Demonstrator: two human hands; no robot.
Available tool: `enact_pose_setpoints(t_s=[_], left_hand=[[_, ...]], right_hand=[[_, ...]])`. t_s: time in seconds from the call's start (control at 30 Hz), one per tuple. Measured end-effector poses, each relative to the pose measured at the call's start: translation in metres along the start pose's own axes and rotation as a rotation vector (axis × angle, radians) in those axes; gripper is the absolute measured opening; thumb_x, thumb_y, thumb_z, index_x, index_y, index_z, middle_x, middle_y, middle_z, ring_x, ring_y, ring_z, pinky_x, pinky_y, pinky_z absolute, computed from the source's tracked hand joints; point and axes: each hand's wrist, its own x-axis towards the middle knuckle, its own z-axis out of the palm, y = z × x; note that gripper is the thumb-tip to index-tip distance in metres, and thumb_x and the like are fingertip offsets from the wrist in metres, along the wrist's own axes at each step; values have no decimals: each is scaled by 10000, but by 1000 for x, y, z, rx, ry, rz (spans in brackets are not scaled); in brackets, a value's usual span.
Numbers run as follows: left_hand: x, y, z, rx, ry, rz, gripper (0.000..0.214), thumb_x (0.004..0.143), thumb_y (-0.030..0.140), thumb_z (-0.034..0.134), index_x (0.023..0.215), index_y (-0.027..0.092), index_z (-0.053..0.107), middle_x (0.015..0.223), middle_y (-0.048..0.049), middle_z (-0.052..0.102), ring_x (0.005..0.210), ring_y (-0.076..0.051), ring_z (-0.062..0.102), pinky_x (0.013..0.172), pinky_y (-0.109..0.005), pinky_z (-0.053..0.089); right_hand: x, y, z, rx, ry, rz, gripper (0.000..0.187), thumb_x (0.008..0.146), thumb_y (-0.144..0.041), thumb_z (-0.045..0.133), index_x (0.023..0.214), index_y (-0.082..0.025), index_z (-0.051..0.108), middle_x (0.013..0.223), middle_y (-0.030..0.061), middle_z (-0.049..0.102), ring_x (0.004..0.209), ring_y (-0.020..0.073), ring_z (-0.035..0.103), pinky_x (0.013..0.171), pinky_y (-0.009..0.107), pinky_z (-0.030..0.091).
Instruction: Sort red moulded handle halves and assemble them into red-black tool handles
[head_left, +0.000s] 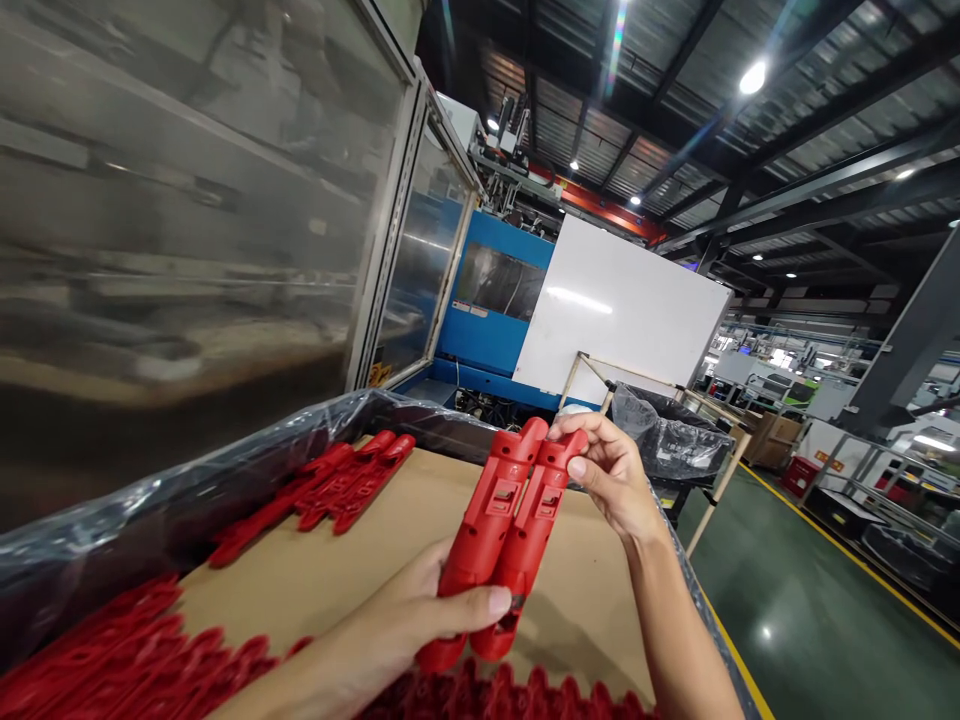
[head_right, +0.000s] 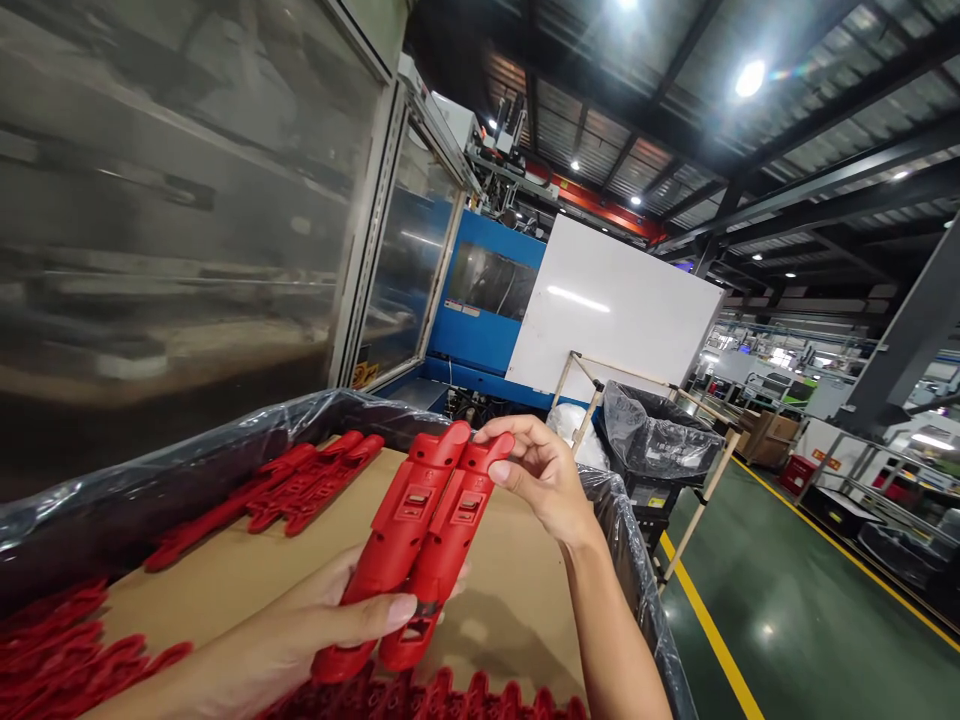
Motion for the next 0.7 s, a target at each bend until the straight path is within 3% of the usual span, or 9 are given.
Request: enact_pose_setpoints(t_s=[0.27,0.57,0.7], left_hand=[[-9,6,6,-34,5,25,520,601,428,771,1039,182,638,1033,-82,709,1094,-377,581,948,-471,416],[-1,-8,-1,-33,59,-21,638,558,444,763,1120,190,600,1053,-90,722,1102,-380,600,948,-484,454],[-5,1,5,-18,38,-5,503,569,367,723,1031,194,629,1004,-74,726,1034,-348,616,938,-464,449]], right_hand=[[-2,-8,4,33,-56,1,222,828,-242,749,1035,-276,680,1284,32,651,995,139,664,814,248,530],[-3,-13,9,47,-71,-27,217,834,-225,744,1034,-265,670,1200,35,708,1126,177,652,888,297,548],[-3,-10,9,41,-51,-1,217,829,-254,749,1026,-261,658,1184,54,714,1130,210,653,934,367,536]])
